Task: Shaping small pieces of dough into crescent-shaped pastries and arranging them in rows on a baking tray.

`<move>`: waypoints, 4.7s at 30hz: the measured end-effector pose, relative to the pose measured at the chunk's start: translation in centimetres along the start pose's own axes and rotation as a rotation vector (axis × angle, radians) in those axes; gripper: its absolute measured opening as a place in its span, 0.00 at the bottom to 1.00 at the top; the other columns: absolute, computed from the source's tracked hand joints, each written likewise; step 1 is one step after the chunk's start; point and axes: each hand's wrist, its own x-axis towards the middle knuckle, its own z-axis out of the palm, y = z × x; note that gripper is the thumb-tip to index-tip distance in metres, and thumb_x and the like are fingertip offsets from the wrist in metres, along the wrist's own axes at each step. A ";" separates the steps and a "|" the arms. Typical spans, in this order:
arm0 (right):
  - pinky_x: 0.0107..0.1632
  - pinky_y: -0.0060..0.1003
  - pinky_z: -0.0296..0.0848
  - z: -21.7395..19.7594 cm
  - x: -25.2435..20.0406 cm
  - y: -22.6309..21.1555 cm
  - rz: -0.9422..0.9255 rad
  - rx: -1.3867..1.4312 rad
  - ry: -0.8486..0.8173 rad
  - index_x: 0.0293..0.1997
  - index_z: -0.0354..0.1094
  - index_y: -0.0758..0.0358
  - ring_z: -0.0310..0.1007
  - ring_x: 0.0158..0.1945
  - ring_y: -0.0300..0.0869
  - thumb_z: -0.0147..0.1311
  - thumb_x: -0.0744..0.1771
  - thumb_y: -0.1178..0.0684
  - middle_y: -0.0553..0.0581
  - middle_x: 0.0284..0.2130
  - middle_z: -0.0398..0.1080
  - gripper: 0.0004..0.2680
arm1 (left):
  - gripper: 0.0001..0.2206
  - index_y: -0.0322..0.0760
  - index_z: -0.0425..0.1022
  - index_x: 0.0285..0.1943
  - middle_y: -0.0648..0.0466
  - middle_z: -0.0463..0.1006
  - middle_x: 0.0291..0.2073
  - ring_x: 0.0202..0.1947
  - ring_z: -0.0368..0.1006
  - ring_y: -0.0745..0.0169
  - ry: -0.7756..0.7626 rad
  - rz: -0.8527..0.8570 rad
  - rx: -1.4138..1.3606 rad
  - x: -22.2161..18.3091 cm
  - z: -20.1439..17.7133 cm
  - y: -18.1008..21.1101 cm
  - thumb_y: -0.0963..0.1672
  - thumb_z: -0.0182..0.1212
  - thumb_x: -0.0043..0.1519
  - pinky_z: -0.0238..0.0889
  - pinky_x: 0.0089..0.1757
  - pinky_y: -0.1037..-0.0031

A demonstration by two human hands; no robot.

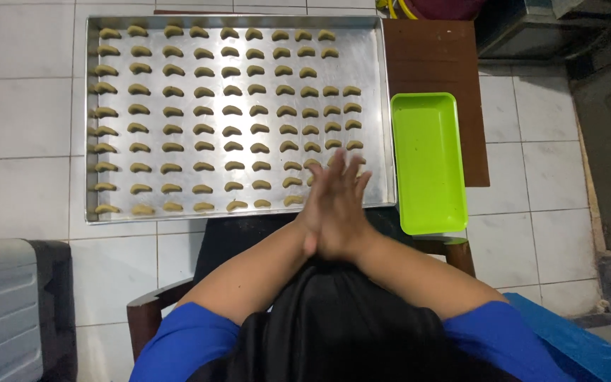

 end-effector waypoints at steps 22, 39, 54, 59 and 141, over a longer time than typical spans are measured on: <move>0.63 0.80 0.11 -0.6 0.9 -1.8 -0.259 0.008 0.058 0.76 0.10 0.66 0.08 0.74 0.78 0.23 0.58 0.10 0.81 0.73 0.15 0.52 | 0.52 0.47 0.32 0.80 0.44 0.45 0.76 0.74 0.44 0.42 0.664 -0.837 -0.214 3.3 1.9 3.0 0.72 0.19 0.52 0.34 0.70 0.48; 0.58 0.87 0.12 -0.7 1.6 -1.3 -0.007 0.003 -0.086 0.76 0.07 0.67 0.02 0.71 0.80 0.28 0.66 0.21 0.75 0.72 0.03 0.43 | 0.50 0.43 0.65 0.72 0.43 0.78 0.55 0.56 0.74 0.44 0.868 -0.935 -0.488 4.1 1.2 4.3 0.73 0.32 0.54 0.62 0.62 0.57; 0.37 0.31 0.76 -4.0 -0.5 -2.4 -0.165 0.275 0.337 0.45 0.82 0.53 0.76 0.33 0.41 0.71 0.61 0.53 0.47 0.32 0.73 0.10 | 0.50 0.56 0.35 0.82 0.47 0.33 0.80 0.78 0.33 0.50 0.837 -0.855 -0.490 1.1 -1.5 2.2 0.73 0.30 0.54 0.34 0.70 0.52; 0.34 0.39 0.80 -6.1 0.9 -3.6 -0.098 0.389 0.162 0.45 0.79 0.63 0.80 0.35 0.50 0.64 0.65 0.58 0.60 0.32 0.78 0.07 | 0.47 0.51 0.19 0.81 0.39 0.26 0.78 0.76 0.19 0.37 0.619 -0.862 -0.146 3.5 -1.9 3.9 0.69 0.30 0.60 0.21 0.68 0.44; 0.40 0.41 0.79 -6.7 -2.6 22.1 0.419 -0.052 0.199 0.48 0.80 0.61 0.79 0.38 0.52 0.63 0.67 0.62 0.61 0.34 0.76 0.07 | 0.24 0.37 0.64 0.72 0.45 0.75 0.60 0.52 0.75 0.63 0.893 -0.908 0.479 1.5 -8.3 6.9 0.43 0.60 0.66 0.69 0.52 0.75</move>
